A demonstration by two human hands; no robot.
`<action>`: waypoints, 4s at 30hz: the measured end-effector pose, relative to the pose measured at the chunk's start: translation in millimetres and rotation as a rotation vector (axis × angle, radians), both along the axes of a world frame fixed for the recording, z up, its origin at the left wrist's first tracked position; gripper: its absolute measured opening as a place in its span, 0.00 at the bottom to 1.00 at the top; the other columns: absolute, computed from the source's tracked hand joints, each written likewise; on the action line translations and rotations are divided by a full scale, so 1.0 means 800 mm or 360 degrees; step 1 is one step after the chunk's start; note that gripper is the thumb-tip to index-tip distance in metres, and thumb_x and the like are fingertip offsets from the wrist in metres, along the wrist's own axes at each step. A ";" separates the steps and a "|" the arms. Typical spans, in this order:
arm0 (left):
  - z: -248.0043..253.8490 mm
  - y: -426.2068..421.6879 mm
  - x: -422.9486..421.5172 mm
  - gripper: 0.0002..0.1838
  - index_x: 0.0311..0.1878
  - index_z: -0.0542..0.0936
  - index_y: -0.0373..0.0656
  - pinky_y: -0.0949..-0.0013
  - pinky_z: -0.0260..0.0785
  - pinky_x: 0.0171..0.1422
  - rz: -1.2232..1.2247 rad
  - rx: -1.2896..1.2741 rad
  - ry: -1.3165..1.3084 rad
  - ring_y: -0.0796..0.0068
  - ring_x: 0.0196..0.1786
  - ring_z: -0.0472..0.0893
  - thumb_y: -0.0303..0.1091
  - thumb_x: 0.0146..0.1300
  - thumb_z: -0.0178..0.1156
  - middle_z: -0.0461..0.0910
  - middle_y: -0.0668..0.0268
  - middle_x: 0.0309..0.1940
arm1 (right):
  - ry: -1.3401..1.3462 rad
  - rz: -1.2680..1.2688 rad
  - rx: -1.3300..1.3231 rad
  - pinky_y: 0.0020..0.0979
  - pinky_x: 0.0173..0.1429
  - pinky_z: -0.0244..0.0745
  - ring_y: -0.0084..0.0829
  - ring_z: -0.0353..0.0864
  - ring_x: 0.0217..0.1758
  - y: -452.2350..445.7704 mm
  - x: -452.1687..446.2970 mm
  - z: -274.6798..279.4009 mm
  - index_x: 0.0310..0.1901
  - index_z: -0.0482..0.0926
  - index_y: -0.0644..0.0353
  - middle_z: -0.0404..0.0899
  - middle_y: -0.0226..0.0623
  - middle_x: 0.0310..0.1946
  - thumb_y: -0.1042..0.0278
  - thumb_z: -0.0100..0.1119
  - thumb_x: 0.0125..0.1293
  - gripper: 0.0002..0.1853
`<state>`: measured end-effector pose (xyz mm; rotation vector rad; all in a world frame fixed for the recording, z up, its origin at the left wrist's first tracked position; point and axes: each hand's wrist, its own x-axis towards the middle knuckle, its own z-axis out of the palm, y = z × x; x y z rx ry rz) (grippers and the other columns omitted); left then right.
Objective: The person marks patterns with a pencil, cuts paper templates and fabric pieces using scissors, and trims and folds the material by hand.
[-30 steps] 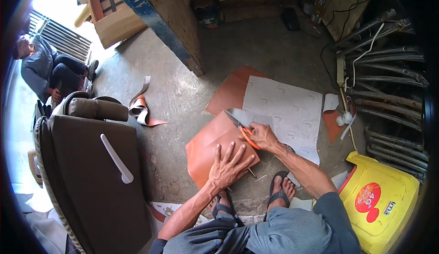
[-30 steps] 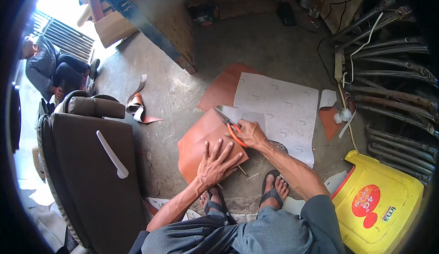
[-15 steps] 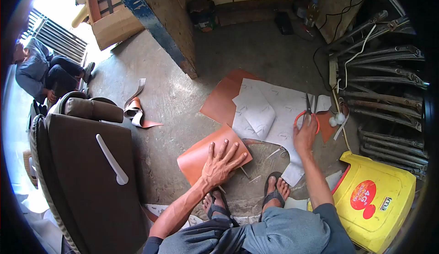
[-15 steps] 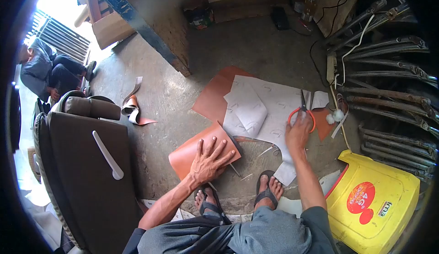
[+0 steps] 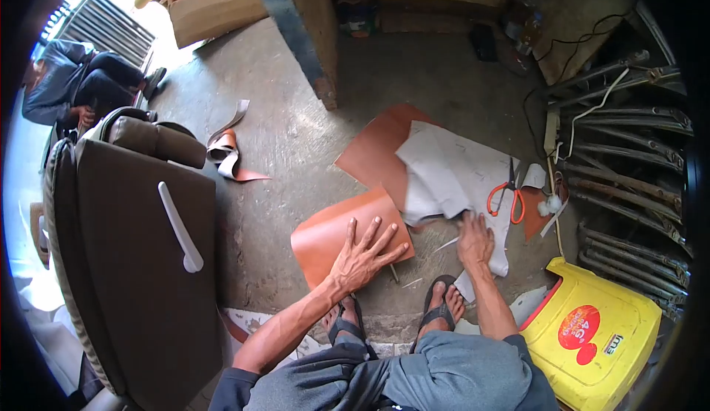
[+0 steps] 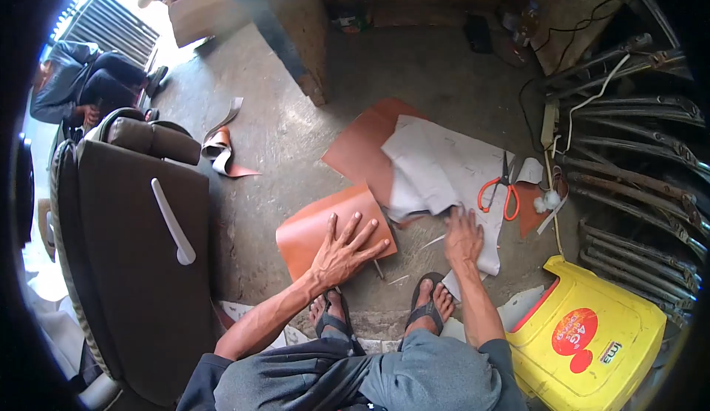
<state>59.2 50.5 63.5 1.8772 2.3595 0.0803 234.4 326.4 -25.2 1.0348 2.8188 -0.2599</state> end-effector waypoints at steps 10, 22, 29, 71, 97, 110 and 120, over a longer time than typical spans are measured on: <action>-0.005 0.000 -0.022 0.34 0.75 0.65 0.74 0.22 0.44 0.76 -0.0059 0.0095 -0.0053 0.47 0.81 0.55 0.49 0.65 0.59 0.56 0.64 0.80 | 0.0129 -0.0696 0.0747 0.56 0.54 0.76 0.57 0.81 0.52 0.125 0.067 0.153 0.58 0.79 0.57 0.81 0.53 0.49 0.63 0.58 0.68 0.18; 0.009 -0.044 0.000 0.35 0.70 0.66 0.41 0.41 0.43 0.83 0.0377 0.0950 -0.0620 0.43 0.77 0.61 0.41 0.62 0.67 0.61 0.45 0.74 | 0.0666 -0.0213 -0.1245 0.36 0.50 0.82 0.39 0.87 0.44 -0.115 -0.096 0.116 0.52 0.83 0.66 0.84 0.48 0.43 0.52 0.69 0.65 0.25; -0.039 -0.126 0.011 0.30 0.64 0.69 0.35 0.55 0.69 0.66 0.2487 0.1319 -0.1343 0.61 0.59 0.76 0.37 0.65 0.69 0.76 0.51 0.58 | 0.0720 -0.0168 -0.1094 0.40 0.49 0.80 0.40 0.87 0.44 -0.123 -0.109 0.111 0.50 0.84 0.60 0.83 0.42 0.42 0.50 0.73 0.61 0.24; 0.011 -0.141 0.007 0.29 0.62 0.72 0.32 0.56 0.72 0.64 0.1902 0.0862 -0.0625 0.59 0.58 0.78 0.32 0.61 0.71 0.74 0.51 0.60 | 0.0796 -0.0320 -0.1488 0.34 0.49 0.76 0.33 0.83 0.42 -0.106 -0.081 0.087 0.41 0.86 0.63 0.85 0.38 0.39 0.54 0.74 0.59 0.19; 0.007 -0.018 -0.029 0.56 0.78 0.63 0.60 0.34 0.39 0.81 0.0460 0.0017 -0.0213 0.41 0.80 0.51 0.68 0.46 0.71 0.53 0.49 0.79 | 0.0884 -0.0263 -0.1459 0.33 0.49 0.80 0.31 0.85 0.42 -0.112 -0.097 0.085 0.47 0.84 0.65 0.85 0.39 0.39 0.54 0.75 0.59 0.23; 0.002 -0.116 -0.047 0.40 0.70 0.66 0.36 0.51 0.64 0.72 0.1635 0.0927 -0.0816 0.49 0.68 0.72 0.49 0.63 0.70 0.69 0.44 0.67 | 0.0831 -0.0336 -0.1599 0.34 0.50 0.82 0.34 0.87 0.45 -0.115 -0.091 0.096 0.50 0.81 0.65 0.85 0.43 0.44 0.57 0.77 0.58 0.25; -0.022 -0.159 0.015 0.15 0.44 0.80 0.37 0.72 0.70 0.45 0.2258 0.1089 -0.1713 0.80 0.37 0.78 0.38 0.64 0.71 0.84 0.67 0.35 | 0.0773 -0.0347 -0.1727 0.35 0.53 0.82 0.37 0.85 0.51 -0.111 -0.077 0.084 0.47 0.82 0.66 0.83 0.43 0.48 0.59 0.76 0.57 0.22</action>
